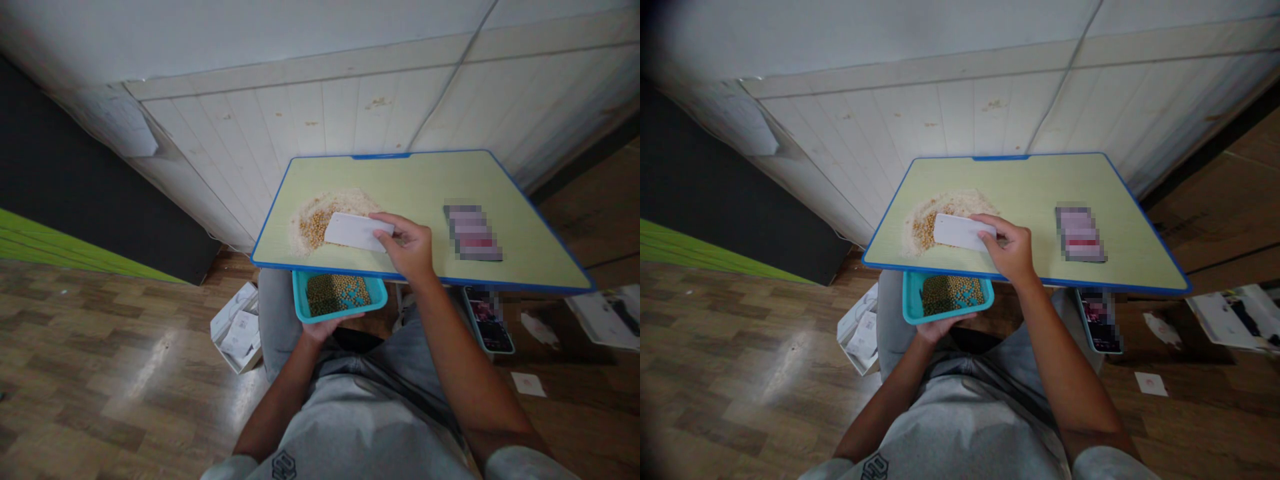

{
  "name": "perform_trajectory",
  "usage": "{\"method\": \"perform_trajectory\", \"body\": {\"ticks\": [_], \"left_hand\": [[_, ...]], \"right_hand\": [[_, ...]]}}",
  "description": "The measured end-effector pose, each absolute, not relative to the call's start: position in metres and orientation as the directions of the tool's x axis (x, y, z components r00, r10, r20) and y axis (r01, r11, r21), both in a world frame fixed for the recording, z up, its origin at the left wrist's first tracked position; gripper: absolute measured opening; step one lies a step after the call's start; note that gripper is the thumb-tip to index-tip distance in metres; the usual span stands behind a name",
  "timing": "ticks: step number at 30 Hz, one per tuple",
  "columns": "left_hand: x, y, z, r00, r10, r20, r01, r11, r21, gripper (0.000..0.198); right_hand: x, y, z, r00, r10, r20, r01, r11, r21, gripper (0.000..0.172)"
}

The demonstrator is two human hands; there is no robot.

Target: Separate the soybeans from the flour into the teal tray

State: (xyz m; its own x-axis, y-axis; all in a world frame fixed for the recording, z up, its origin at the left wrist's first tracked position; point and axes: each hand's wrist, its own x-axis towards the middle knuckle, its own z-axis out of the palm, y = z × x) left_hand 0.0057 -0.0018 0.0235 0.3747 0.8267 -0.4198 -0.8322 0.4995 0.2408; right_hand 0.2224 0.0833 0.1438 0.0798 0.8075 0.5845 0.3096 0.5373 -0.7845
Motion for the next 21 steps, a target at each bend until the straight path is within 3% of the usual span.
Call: {"method": "perform_trajectory", "body": {"ticks": [21], "left_hand": [[0.0073, -0.0028, 0.0242, 0.356, 0.833, -0.423, -0.832, 0.489, 0.262, 0.071]], "right_hand": [[0.2238, 0.0844, 0.1434, 0.032, 0.79, 0.612, 0.328, 0.571, -0.753, 0.028]]}}
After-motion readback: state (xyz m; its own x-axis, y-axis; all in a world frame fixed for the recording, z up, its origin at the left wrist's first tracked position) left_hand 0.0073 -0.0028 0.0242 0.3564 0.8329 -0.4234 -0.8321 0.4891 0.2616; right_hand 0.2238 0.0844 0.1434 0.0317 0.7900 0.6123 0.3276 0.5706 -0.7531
